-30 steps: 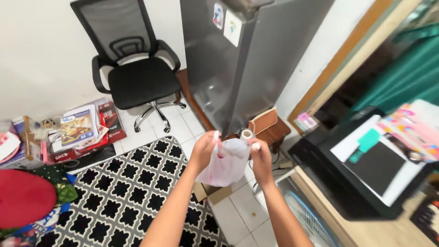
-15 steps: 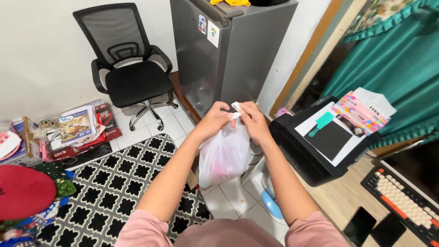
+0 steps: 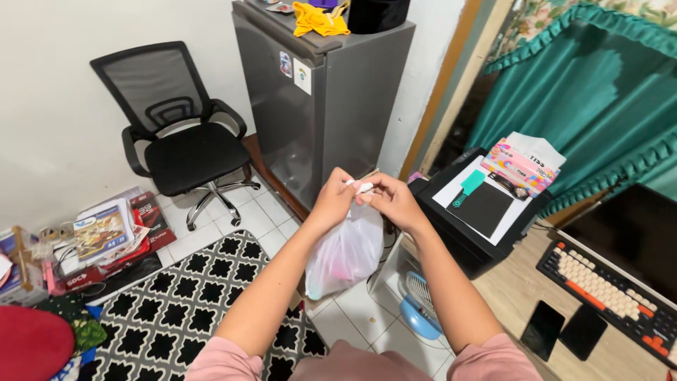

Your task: The recorder picks up a black trash bag, puts trash into it, and organizes items on a desk.

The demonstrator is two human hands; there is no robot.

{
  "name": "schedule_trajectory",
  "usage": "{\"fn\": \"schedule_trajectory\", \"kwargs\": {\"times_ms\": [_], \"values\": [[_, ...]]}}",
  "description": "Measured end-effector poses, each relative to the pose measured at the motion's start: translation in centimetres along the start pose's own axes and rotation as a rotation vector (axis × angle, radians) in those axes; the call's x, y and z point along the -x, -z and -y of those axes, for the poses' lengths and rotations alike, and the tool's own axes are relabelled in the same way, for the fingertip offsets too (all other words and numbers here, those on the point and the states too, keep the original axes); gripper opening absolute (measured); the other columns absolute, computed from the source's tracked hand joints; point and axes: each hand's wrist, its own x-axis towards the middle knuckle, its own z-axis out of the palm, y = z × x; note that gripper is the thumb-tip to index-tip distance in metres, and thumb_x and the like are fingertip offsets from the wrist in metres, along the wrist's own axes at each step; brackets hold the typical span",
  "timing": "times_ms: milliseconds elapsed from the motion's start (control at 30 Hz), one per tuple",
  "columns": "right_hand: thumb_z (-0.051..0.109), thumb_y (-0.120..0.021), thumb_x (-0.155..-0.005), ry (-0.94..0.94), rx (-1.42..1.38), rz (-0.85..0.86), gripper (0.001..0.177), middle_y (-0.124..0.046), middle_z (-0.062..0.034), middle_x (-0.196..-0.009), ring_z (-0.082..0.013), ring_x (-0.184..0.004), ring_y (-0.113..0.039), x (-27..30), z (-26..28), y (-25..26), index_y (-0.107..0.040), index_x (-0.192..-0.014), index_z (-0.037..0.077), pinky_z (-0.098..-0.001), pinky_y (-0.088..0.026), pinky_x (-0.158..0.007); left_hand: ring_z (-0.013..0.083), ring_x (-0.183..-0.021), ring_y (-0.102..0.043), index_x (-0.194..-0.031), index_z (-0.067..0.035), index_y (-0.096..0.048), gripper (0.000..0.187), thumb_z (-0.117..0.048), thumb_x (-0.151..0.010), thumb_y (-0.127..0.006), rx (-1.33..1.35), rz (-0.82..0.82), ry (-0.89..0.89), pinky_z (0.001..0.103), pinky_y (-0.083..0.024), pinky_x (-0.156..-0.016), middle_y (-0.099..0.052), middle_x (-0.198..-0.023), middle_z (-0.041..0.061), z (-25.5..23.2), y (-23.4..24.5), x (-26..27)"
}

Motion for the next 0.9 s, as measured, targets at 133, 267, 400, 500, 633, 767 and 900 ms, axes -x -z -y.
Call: {"fn": "schedule_trajectory", "kwargs": {"times_ms": [133, 267, 400, 500, 633, 767, 900], "values": [[0.011, -0.065, -0.1, -0.042, 0.104, -0.158, 0.012, -0.071, -0.0027, -0.09, -0.0092, -0.083, -0.064, -0.2, -2.4, 1.1, -0.063, -0.101, 0.0, -0.0228, -0.047, -0.073, 0.011, -0.076, -0.063, -0.103, -0.004, -0.048, 0.016, -0.018, -0.103, -0.056, 0.044, 0.088, -0.107, 0.028, -0.05, -0.07, -0.069, -0.079, 0.007, -0.8, 0.3, 0.0], [0.015, -0.065, -0.101, -0.005, 0.153, -0.326, 0.011, -0.064, -0.0008, -0.084, -0.0071, -0.076, -0.058, -1.4, -3.0, 1.8, -0.062, -0.101, 0.005, -0.0217, -0.047, -0.069, 0.0117, -0.072, -0.058, -0.102, -0.005, -0.051, 0.012, -0.016, -0.102, -0.058, 0.017, 0.152, -0.108, 0.028, -0.048, -0.067, -0.064, -0.078, 0.004, -2.9, 1.2, -0.6], [0.025, -0.055, -0.109, -0.043, -0.074, -0.385, 0.026, -0.063, -0.0029, -0.076, -0.008, -0.064, -0.049, -2.7, -2.5, 2.3, -0.059, -0.093, 0.005, -0.0228, -0.041, -0.061, 0.015, -0.072, -0.06, -0.092, -0.003, -0.058, 0.008, -0.008, -0.095, -0.064, -0.063, 0.135, -0.286, 0.03, -0.049, -0.068, -0.058, -0.091, 0.006, -4.5, 2.2, -1.9], [0.019, -0.056, -0.101, -0.086, -0.087, -0.484, 0.018, -0.057, -0.0007, -0.076, -0.011, -0.058, -0.049, -4.1, -1.6, 3.6, -0.058, -0.091, 0.005, -0.0287, -0.045, -0.055, 0.0207, -0.082, -0.061, -0.091, -0.003, -0.065, 0.001, -0.003, -0.091, -0.066, -0.177, 0.118, -0.511, 0.033, -0.05, -0.074, -0.06, -0.095, 0.01, -6.0, 2.9, -2.3], [0.022, -0.055, -0.11, -0.067, 0.161, -0.311, 0.025, -0.054, -0.0021, -0.078, -0.0087, -0.065, -0.046, -3.8, -0.9, 2.8, -0.058, -0.095, 0.004, -0.0246, -0.037, -0.06, 0.0231, -0.085, -0.062, -0.095, -0.002, -0.063, 0.002, -0.004, -0.095, -0.063, -0.259, 0.042, -0.418, 0.034, -0.05, -0.077, -0.061, -0.095, 0.01, -5.7, 2.2, -3.7], [0.015, -0.058, -0.104, 0.027, 0.08, -0.185, 0.008, -0.059, 0.0003, -0.097, -0.007, -0.082, -0.056, -3.3, -0.4, 3.2, -0.058, -0.107, 0.007, -0.0224, -0.048, -0.073, 0.0212, -0.085, -0.062, -0.099, -0.002, -0.061, 0.008, -0.01, -0.099, -0.06, -0.181, 0.013, -0.355, 0.034, -0.05, -0.077, -0.062, -0.094, 0.008, -4.8, 2.0, -4.5], [0.011, -0.065, -0.1, 0.313, 0.244, -0.045, 0.019, -0.056, -0.0017, -0.116, -0.0092, -0.105, -0.057, -3.1, -0.9, 2.8, -0.06, -0.116, 0.002, -0.0241, -0.048, -0.091, 0.0115, -0.068, -0.047, -0.102, -0.006, -0.056, 0.015, -0.021, -0.105, -0.055, 0.133, 0.09, 0.084, 0.031, -0.041, -0.06, -0.053, -0.077, 0.002, -5.6, 0.9, -4.1]]}}
